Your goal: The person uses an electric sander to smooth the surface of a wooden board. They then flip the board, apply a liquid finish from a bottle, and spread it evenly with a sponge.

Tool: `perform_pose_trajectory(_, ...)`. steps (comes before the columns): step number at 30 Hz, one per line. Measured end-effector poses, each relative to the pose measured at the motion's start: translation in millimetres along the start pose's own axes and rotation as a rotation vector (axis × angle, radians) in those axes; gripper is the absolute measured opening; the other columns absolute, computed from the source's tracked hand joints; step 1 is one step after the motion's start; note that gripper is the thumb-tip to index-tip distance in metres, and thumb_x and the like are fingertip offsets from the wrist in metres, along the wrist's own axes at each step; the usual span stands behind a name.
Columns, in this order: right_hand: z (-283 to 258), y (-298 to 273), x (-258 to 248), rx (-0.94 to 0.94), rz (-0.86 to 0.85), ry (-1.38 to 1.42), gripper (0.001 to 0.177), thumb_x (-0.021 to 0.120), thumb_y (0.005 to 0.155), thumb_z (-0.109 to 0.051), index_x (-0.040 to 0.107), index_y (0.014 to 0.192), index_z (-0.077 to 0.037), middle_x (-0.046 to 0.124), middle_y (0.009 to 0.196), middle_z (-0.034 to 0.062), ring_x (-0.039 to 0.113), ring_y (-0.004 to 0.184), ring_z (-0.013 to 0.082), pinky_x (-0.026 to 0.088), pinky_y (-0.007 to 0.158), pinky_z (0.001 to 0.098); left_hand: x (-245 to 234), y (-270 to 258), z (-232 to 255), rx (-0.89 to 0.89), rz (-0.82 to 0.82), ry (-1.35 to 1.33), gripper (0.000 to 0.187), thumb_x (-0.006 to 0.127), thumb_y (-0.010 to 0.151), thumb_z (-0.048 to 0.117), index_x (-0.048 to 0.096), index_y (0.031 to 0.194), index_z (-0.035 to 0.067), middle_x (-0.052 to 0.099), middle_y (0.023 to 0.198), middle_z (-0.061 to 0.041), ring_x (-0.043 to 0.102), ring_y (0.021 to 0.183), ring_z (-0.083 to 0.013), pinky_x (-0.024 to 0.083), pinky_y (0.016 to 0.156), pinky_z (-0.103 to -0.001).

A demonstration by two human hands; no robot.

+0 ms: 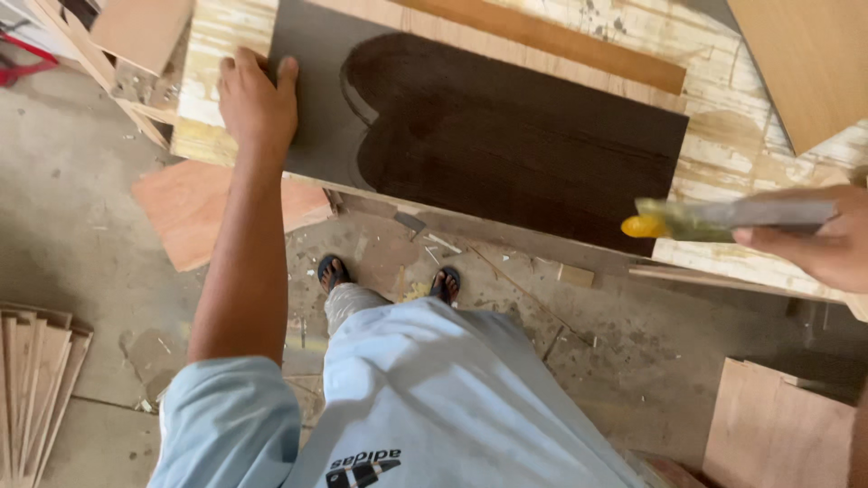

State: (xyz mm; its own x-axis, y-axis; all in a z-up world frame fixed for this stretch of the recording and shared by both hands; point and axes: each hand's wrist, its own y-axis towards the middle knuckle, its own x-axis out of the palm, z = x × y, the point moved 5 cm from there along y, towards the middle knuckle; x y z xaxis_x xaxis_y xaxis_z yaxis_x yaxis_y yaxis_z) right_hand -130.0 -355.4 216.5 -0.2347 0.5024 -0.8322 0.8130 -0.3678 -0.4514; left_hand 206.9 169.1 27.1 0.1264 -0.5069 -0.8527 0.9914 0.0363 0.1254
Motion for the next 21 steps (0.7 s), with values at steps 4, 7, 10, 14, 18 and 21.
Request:
perform_pose_trajectory(4, -92.3, 14.9, 14.8, -0.280, 0.079, -0.013, 0.041, 0.074, 0.082, -0.025, 0.071, 0.115, 0.001, 0.074, 0.084, 0.0194, 0.071, 0.078, 0.0320, 0.056, 0.063, 0.0398, -24.4, -0.4, -27.7, -0.019, -0.224, -0.145, 0.033, 0.067, 0.091, 0.036, 0.070, 0.103, 0.005, 0.072, 0.094, -0.011, 0.066, 0.086, -0.0319, 0.049, 0.070, -0.048)
perform_pose_trajectory(7, -215.8, 11.3, 43.3, -0.412, 0.189, 0.138, 0.045, 0.071, 0.090, -0.014, 0.063, 0.132, 0.000, 0.066, 0.129, 0.0194, 0.062, 0.119, 0.0340, 0.047, 0.100, 0.0461, -27.2, -1.8, -55.5, 0.020, -0.397, -0.202, 0.038, 0.073, 0.082, 0.034, 0.074, 0.110, 0.008, 0.071, 0.095, -0.009, 0.066, 0.088, -0.0251, 0.050, 0.076, -0.040)
perform_pose_trajectory(10, -303.3, 27.8, 95.7, -0.261, 0.147, 0.003, 0.040, 0.058, 0.099, -0.010, 0.062, 0.139, -0.014, 0.072, 0.112, 0.0108, 0.051, 0.049, 0.0144, 0.041, 0.039, 0.0282, -28.7, -0.4, -68.1, 0.146, -0.420, -0.258, 0.020, 0.076, 0.079, 0.028, 0.078, 0.093, 0.013, 0.076, 0.088, -0.003, 0.070, 0.081, -0.0168, 0.050, 0.072, -0.035)
perform_pose_trajectory(14, -363.3, 70.5, 163.5, -0.717, 0.490, -0.131, 0.041, 0.061, 0.084, 0.000, 0.075, 0.121, -0.009, 0.074, 0.110, 0.0114, 0.070, 0.103, 0.0335, 0.053, 0.089, 0.0446, -24.6, 4.2, -74.4, 0.096, -0.512, -0.309, 0.027, 0.082, 0.076, 0.033, 0.078, 0.099, 0.020, 0.075, 0.087, -0.007, 0.073, 0.090, -0.0306, 0.057, 0.080, -0.043)
perform_pose_trajectory(18, -373.4, 131.9, 230.0, -0.720, 0.717, -0.383, 0.053, 0.063, 0.079, 0.001, 0.072, 0.129, -0.012, 0.072, 0.119, 0.0092, 0.069, 0.109, 0.0286, 0.053, 0.093, 0.0412, -47.6, 8.9, -59.5, -0.023, -0.762, -0.459, 0.031, 0.078, 0.075, 0.025, 0.072, 0.095, 0.002, 0.074, 0.077, -0.010, 0.074, 0.060, -0.0186, 0.063, 0.053, -0.025)
perform_pose_trajectory(21, -398.5, 125.4, 236.9, -0.682, 0.820, -0.459, 0.049, 0.070, 0.082, 0.005, 0.071, 0.129, -0.007, 0.071, 0.122, 0.0134, 0.067, 0.114, 0.0290, 0.051, 0.099, 0.0420, -86.8, 17.7, -36.8, 0.017, -0.890, -0.473, 0.045, 0.074, 0.077, 0.034, 0.068, 0.096, -0.006, 0.073, 0.075, -0.016, 0.073, 0.056, -0.0215, 0.063, 0.050, -0.029)
